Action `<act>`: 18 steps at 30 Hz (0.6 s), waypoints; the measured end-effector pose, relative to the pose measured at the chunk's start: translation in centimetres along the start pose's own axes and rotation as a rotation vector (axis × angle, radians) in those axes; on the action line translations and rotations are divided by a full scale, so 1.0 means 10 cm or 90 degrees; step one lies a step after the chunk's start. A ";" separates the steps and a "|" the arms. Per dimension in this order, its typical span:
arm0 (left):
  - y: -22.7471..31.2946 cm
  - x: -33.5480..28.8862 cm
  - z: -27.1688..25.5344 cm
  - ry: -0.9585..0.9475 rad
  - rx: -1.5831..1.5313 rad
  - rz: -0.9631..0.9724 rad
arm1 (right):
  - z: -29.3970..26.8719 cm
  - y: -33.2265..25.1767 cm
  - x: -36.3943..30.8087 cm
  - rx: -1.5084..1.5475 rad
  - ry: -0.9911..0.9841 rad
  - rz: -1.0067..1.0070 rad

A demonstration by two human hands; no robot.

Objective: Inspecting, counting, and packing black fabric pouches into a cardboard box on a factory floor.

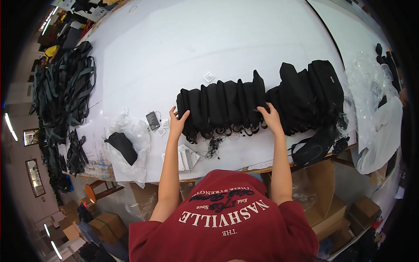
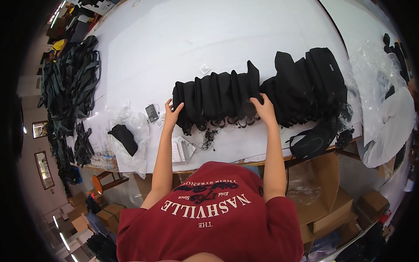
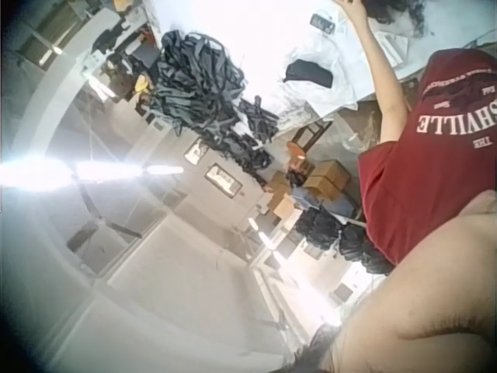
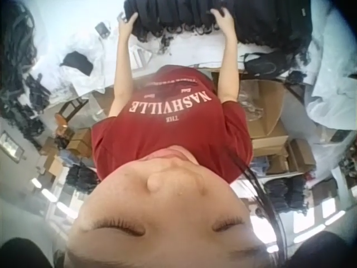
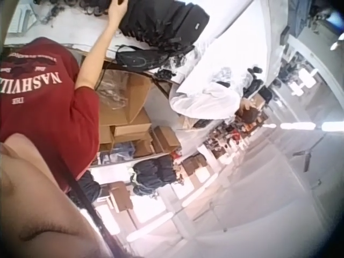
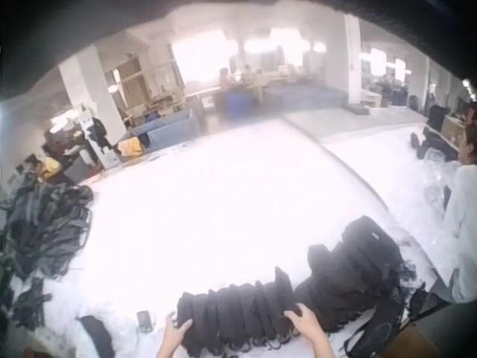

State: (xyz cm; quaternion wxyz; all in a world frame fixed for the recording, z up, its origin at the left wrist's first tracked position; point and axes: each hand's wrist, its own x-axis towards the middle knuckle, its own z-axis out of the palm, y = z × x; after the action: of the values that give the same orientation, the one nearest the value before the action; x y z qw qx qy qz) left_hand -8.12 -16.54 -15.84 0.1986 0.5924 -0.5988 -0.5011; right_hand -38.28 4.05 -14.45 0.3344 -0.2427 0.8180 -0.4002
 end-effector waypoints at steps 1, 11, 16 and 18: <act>-0.03 0.01 -0.01 0.001 -0.002 -0.001 | -0.04 -0.01 0.00 0.075 -0.073 0.067; 0.17 0.04 0.05 -0.074 0.075 0.044 | 0.32 0.10 0.08 -0.355 0.021 -0.102; 0.29 0.02 0.11 -0.076 0.133 0.053 | 0.35 -0.18 -0.07 -0.171 0.010 -0.049; 0.43 0.02 0.20 -0.095 0.178 0.027 | 0.40 -0.22 -0.08 -0.175 0.040 -0.041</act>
State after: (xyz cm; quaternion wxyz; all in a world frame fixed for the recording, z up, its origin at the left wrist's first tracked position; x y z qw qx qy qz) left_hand -11.98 -16.87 -13.19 0.0797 0.5625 -0.6884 -0.4509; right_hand -34.47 1.33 -14.19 0.2593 -0.2998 0.8670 -0.3020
